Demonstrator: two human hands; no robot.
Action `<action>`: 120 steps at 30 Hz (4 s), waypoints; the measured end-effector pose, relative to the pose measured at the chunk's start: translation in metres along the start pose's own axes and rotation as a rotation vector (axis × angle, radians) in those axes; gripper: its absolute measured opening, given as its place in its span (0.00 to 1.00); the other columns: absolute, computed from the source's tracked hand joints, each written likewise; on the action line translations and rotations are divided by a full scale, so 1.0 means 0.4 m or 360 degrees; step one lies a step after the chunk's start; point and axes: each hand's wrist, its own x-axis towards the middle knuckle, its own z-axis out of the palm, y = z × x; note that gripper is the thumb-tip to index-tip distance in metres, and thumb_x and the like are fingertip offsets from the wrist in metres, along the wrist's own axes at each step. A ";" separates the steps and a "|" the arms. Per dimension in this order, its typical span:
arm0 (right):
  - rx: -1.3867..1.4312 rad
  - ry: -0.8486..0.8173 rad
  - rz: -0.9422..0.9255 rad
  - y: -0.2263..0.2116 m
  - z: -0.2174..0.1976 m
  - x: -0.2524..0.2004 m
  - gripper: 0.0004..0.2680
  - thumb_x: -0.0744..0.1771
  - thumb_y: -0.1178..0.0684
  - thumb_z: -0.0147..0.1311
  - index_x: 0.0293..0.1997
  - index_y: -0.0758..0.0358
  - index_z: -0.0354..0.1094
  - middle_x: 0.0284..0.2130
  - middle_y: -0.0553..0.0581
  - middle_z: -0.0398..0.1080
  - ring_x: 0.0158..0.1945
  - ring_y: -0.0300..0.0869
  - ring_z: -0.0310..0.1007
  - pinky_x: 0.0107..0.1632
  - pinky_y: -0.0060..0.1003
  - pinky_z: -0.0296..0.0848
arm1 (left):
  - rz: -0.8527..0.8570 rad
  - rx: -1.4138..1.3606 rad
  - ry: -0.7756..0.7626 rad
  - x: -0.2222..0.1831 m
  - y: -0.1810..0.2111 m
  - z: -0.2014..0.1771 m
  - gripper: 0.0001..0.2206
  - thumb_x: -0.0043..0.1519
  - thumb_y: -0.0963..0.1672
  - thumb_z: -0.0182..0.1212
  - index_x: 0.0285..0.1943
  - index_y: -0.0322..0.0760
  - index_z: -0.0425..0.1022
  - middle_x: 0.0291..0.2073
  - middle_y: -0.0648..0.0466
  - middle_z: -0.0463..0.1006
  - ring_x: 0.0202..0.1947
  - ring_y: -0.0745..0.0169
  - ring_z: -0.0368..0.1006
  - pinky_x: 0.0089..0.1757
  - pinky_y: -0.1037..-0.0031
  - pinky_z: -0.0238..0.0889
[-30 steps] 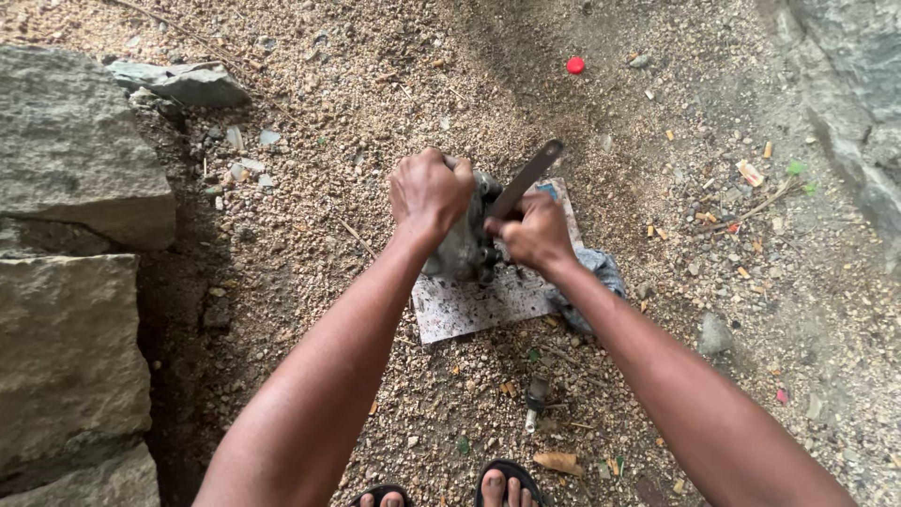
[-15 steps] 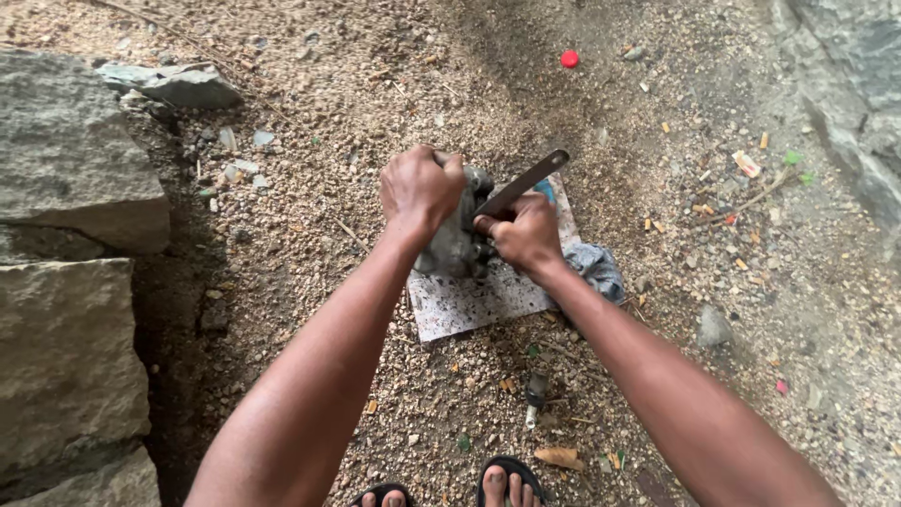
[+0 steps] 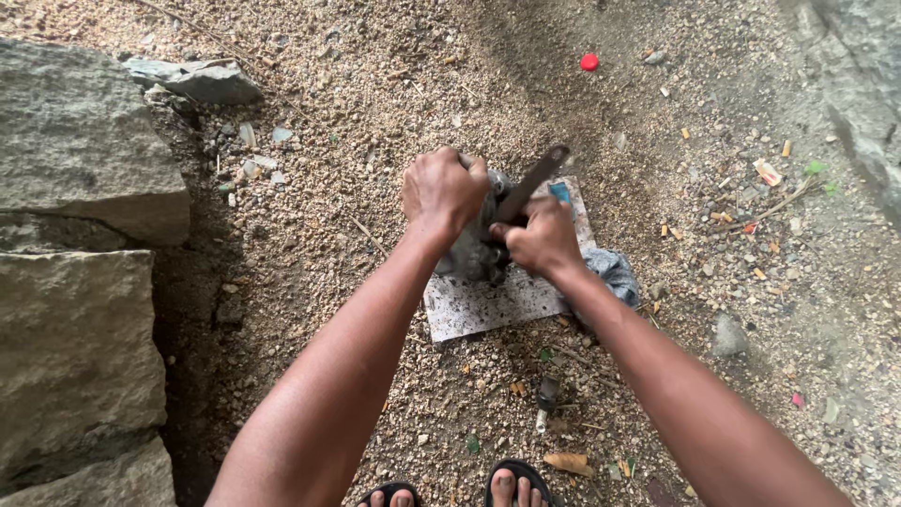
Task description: The person scrapes a metal component with a flat tool and wipes it with a cloth while it rests on a piece of cardboard on the ground.
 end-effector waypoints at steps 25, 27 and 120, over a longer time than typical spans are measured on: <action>-0.0105 -0.0087 0.0272 -0.037 -0.041 0.020 0.03 0.65 0.56 0.60 0.36 0.58 0.79 0.33 0.52 0.81 0.26 0.37 0.72 0.31 0.40 0.73 | -0.0031 0.0012 0.0010 -0.015 0.005 -0.021 0.12 0.56 0.45 0.51 0.19 0.40 0.68 0.12 0.60 0.62 0.13 0.70 0.52 0.18 0.73 0.48; -0.0199 -0.0222 0.0355 -0.033 -0.048 0.014 0.03 0.64 0.58 0.60 0.37 0.58 0.78 0.32 0.52 0.81 0.24 0.41 0.68 0.30 0.45 0.68 | -0.0089 0.0016 -0.0013 -0.022 0.016 -0.018 0.12 0.59 0.46 0.50 0.22 0.41 0.68 0.14 0.59 0.64 0.15 0.68 0.54 0.22 0.70 0.53; -0.0099 0.0245 0.0241 0.372 0.185 -0.008 0.06 0.67 0.52 0.57 0.35 0.63 0.76 0.21 0.54 0.74 0.17 0.35 0.63 0.21 0.35 0.66 | 0.0333 0.1048 -0.1040 -0.124 0.024 -0.106 0.67 0.34 0.65 0.78 0.81 0.56 0.34 0.63 0.33 0.58 0.51 0.38 0.68 0.38 0.62 0.72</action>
